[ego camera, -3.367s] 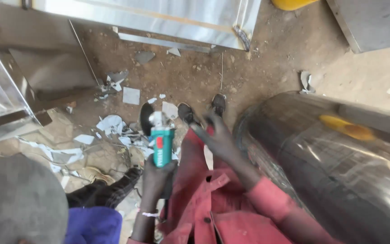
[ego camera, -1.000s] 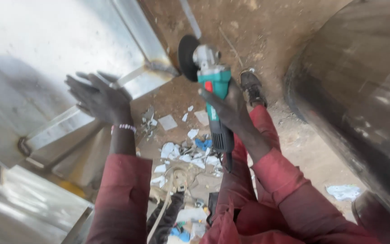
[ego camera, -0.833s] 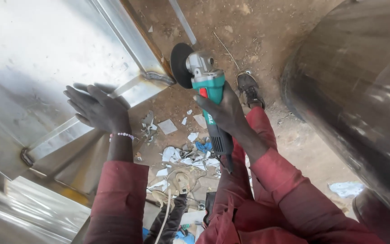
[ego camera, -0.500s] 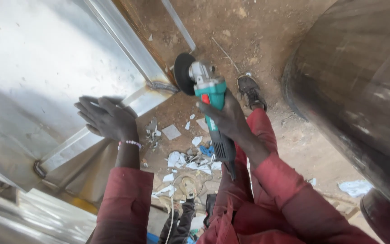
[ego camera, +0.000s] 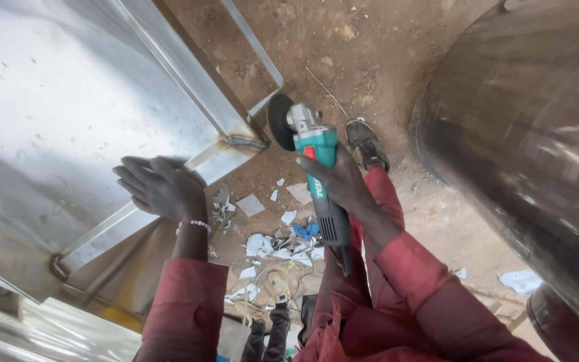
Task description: Using a handheld angle grinder to smooth welds and edges on a stainless steel frame structure.
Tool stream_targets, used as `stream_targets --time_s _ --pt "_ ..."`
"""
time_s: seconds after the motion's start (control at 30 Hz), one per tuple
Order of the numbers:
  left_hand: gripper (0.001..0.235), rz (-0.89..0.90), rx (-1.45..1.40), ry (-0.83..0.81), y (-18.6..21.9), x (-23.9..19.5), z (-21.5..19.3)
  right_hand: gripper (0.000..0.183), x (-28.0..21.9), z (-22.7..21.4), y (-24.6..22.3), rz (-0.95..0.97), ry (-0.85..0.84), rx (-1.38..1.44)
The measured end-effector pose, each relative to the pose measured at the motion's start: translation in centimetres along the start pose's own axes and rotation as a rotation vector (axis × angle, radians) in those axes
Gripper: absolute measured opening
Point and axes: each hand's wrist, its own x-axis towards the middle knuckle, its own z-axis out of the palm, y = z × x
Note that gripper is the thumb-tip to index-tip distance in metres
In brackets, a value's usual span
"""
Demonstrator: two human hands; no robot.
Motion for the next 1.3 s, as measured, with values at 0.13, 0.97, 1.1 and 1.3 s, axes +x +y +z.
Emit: stream_targets --time_s 0.13,0.97,1.1,1.3 --pt "0.062 0.037 -0.008 -0.009 0.5 0.4 0.6 0.054 -0.8 -0.2 0.5 -0.013 -0.025 0.035" --pt "0.063 0.102 0.01 0.021 -1.5 0.7 1.1 0.054 0.2 -1.1 0.3 0.022 -0.168 0.02" --pt "0.063 0.111 0.003 0.024 -0.5 0.4 1.0 0.055 1.1 -1.4 0.4 -0.005 -0.141 -0.007" --pt "0.063 0.121 0.004 0.022 -1.6 1.0 1.6 0.054 1.1 -0.6 1.0 -0.004 -0.15 0.062"
